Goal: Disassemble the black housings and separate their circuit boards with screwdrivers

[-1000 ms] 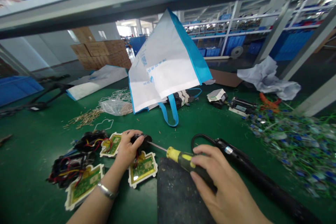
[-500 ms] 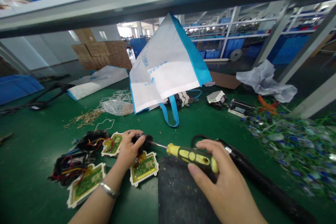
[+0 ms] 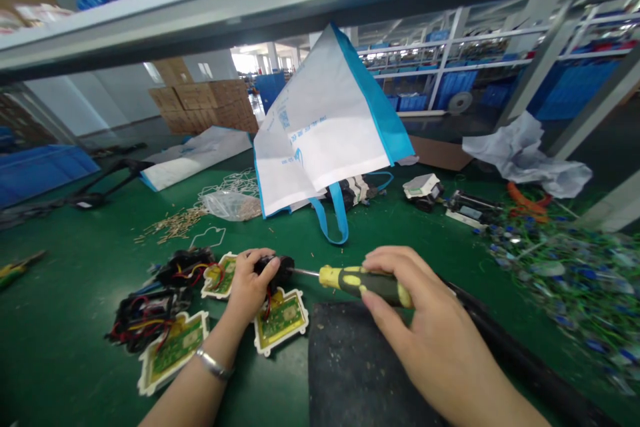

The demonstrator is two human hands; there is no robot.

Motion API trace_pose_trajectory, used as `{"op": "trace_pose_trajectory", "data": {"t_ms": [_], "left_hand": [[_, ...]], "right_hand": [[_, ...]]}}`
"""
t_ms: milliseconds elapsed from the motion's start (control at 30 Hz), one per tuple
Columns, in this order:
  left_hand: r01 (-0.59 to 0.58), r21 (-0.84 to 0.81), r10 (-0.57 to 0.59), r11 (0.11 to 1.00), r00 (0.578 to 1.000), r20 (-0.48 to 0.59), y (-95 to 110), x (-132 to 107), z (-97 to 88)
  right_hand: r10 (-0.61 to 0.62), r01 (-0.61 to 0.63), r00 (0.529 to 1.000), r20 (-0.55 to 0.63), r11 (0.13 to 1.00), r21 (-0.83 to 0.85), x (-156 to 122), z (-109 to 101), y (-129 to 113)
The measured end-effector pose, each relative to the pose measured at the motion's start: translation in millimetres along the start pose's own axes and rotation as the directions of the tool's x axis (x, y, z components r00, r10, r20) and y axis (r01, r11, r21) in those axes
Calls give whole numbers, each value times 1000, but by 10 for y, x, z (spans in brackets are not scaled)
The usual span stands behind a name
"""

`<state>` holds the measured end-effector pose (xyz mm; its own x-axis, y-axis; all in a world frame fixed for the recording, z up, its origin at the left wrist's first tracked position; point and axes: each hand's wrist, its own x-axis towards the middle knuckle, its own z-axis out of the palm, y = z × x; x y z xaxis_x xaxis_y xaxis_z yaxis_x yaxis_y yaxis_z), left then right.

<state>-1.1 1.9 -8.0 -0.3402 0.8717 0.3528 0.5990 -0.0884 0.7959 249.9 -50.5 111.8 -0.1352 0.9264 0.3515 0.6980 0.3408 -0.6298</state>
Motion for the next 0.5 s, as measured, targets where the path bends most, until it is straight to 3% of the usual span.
{"op": "trace_pose_trajectory", "data": {"t_ms": [67,167,233,367,500], "left_hand": [[-1,4,1,1000,1000,-4,-6,4,-2],[-5,8,5,1000,1000,-4,-13,7,-7],[-7,10,7,1000,1000,-6,-18,8,-9],[-10,13,11,1000,1000,-12,-29,16,-8],[-10,14,10,1000,1000,-10,-41,23,-11]], "right_hand": [[-32,32,999,-5,999,-2,7,7,12],[168,-168,983,69,986,1,12,12,45],[216,-217,971,101,976,-3,11,13,71],[-7,7,1000,19,1000,-19,-2,14,125],[19,-19,1000,-10,999,-45,-23,40,177]]}}
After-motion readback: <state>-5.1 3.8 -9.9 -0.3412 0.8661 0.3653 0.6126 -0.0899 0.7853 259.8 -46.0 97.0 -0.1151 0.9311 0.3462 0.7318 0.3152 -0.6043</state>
